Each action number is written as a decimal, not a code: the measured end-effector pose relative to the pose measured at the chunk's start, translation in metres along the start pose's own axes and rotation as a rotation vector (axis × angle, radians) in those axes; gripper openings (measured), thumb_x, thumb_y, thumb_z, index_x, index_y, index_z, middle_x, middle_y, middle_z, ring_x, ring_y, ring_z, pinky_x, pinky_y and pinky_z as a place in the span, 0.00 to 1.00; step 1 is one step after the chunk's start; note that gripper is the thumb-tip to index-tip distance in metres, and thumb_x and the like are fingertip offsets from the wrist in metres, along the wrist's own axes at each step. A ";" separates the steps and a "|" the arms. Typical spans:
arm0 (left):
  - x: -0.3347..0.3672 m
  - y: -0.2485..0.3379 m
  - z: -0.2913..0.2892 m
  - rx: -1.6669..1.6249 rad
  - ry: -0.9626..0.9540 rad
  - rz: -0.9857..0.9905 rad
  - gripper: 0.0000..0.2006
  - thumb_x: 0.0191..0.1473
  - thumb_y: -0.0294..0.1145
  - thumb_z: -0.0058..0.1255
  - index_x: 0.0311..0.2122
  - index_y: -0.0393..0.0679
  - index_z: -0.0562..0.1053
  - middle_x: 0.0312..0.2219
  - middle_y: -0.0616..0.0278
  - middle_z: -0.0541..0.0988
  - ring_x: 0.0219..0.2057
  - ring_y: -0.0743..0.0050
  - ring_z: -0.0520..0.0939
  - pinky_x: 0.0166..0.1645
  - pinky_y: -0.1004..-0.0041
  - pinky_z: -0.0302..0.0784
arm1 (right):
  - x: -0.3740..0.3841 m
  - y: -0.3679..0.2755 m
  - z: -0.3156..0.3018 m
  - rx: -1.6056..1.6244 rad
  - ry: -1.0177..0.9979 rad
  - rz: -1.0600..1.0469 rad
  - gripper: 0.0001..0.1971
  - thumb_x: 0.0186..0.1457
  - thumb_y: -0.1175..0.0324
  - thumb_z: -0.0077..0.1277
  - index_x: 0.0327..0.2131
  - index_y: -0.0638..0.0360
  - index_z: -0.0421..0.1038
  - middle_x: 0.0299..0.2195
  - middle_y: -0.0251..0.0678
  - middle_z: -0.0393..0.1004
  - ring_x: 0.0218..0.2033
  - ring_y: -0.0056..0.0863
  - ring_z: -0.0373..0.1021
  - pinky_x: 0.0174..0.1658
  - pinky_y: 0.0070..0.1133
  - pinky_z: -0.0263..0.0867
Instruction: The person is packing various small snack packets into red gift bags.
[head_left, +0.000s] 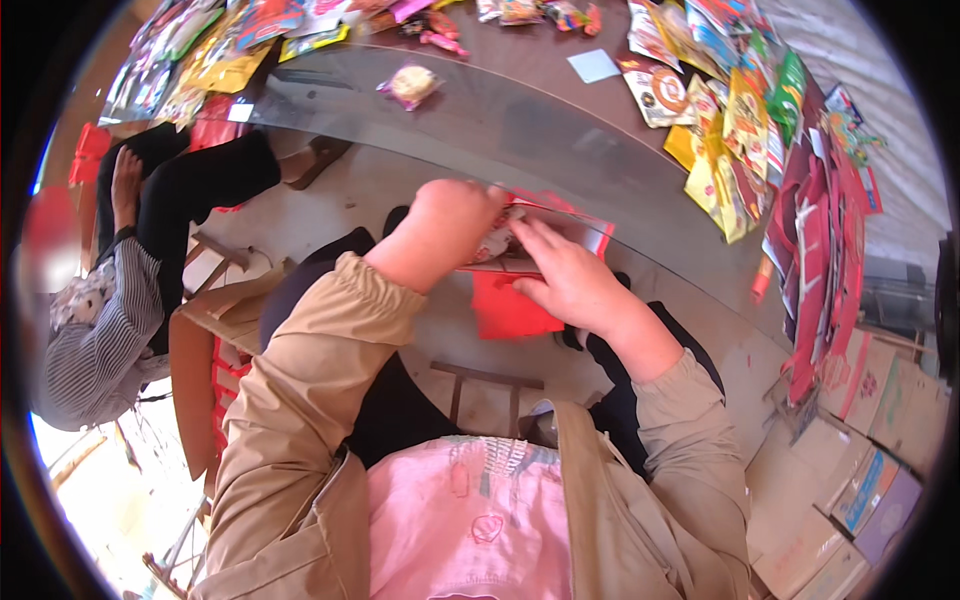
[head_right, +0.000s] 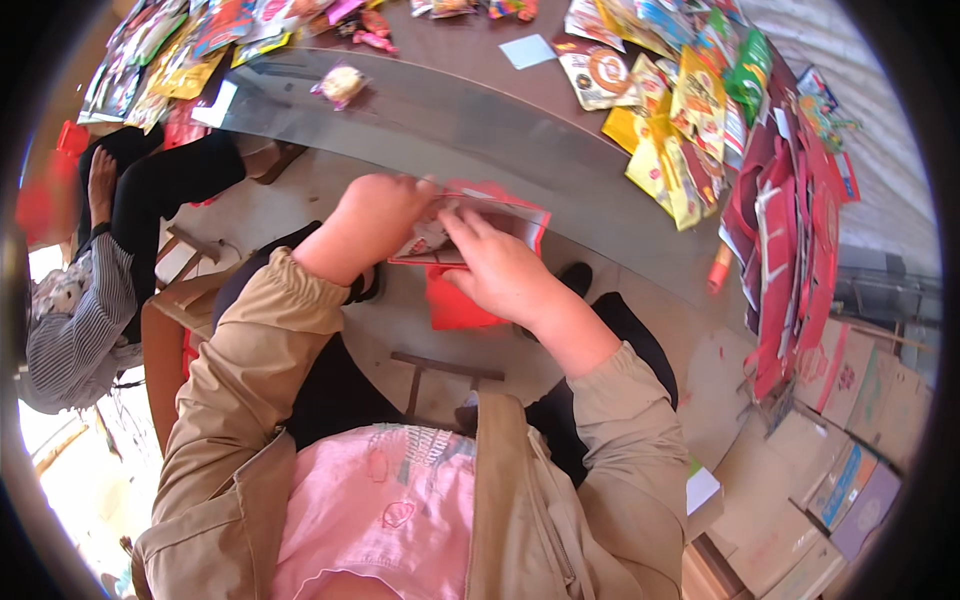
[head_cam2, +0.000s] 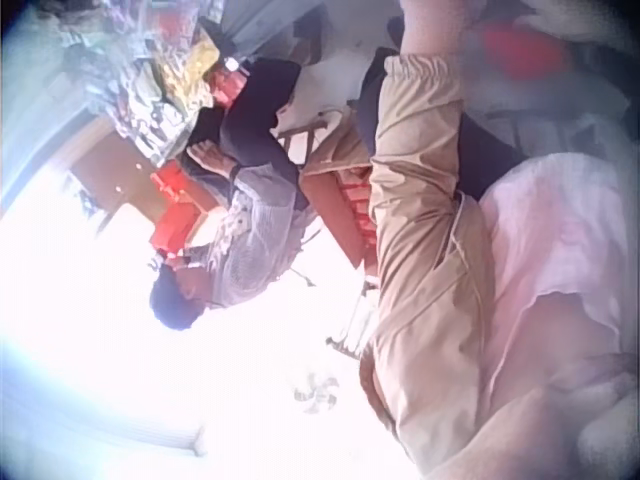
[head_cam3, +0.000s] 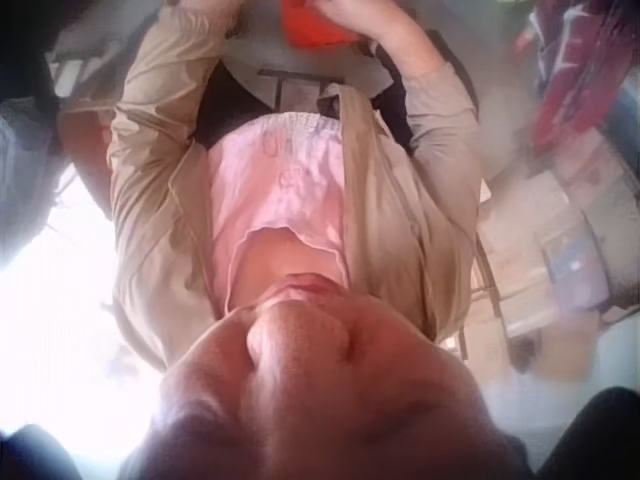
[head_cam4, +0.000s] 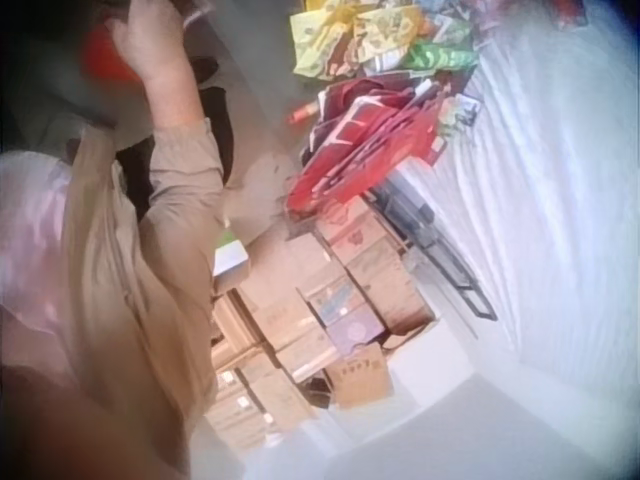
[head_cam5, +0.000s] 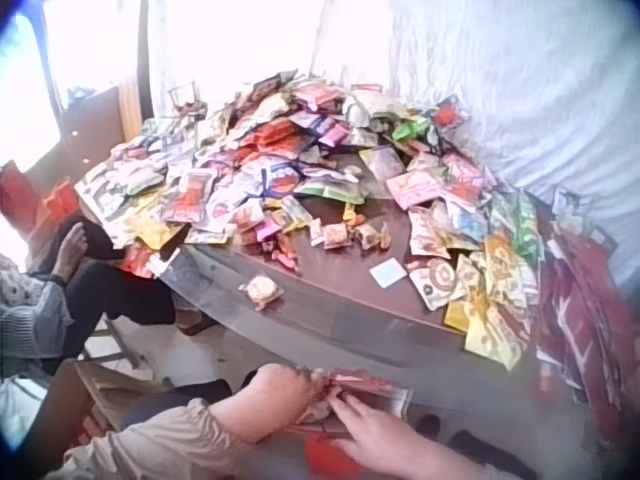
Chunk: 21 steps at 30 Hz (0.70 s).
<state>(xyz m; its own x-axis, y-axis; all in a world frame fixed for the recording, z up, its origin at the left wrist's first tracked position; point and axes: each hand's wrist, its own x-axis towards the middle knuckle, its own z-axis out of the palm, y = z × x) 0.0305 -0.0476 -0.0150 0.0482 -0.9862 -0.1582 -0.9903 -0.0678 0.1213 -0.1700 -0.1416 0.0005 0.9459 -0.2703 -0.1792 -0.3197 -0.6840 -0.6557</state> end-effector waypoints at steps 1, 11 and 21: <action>0.001 0.001 0.001 -0.004 0.003 0.012 0.13 0.49 0.31 0.58 0.41 0.46 0.72 0.29 0.60 0.82 0.32 0.61 0.86 0.31 0.65 0.80 | -0.002 0.006 0.000 -0.067 -0.027 -0.033 0.35 0.51 0.67 0.62 0.62 0.62 0.61 0.58 0.53 0.68 0.55 0.51 0.70 0.57 0.35 0.68; 0.009 0.017 -0.010 0.018 -0.063 -0.007 0.25 0.48 0.34 0.62 0.51 0.40 0.71 0.26 0.60 0.82 0.31 0.58 0.85 0.30 0.64 0.79 | -0.027 0.022 0.000 -0.399 0.065 -0.178 0.07 0.50 0.74 0.49 0.33 0.60 0.75 0.32 0.40 0.79 0.34 0.40 0.77 0.35 0.33 0.73; 0.014 0.025 0.002 0.012 -0.088 0.091 0.28 0.41 0.39 0.69 0.48 0.42 0.72 0.31 0.61 0.81 0.34 0.59 0.86 0.32 0.65 0.79 | -0.027 0.017 0.003 -0.330 -0.013 -0.126 0.07 0.52 0.74 0.49 0.33 0.61 0.76 0.32 0.43 0.79 0.34 0.42 0.77 0.36 0.34 0.73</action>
<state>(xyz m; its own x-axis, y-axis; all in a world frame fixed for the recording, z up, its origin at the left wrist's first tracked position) 0.0065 -0.0631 -0.0165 -0.0535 -0.9711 -0.2328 -0.9916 0.0241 0.1273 -0.2014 -0.1445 -0.0079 0.9789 -0.1630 -0.1229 -0.1992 -0.8939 -0.4016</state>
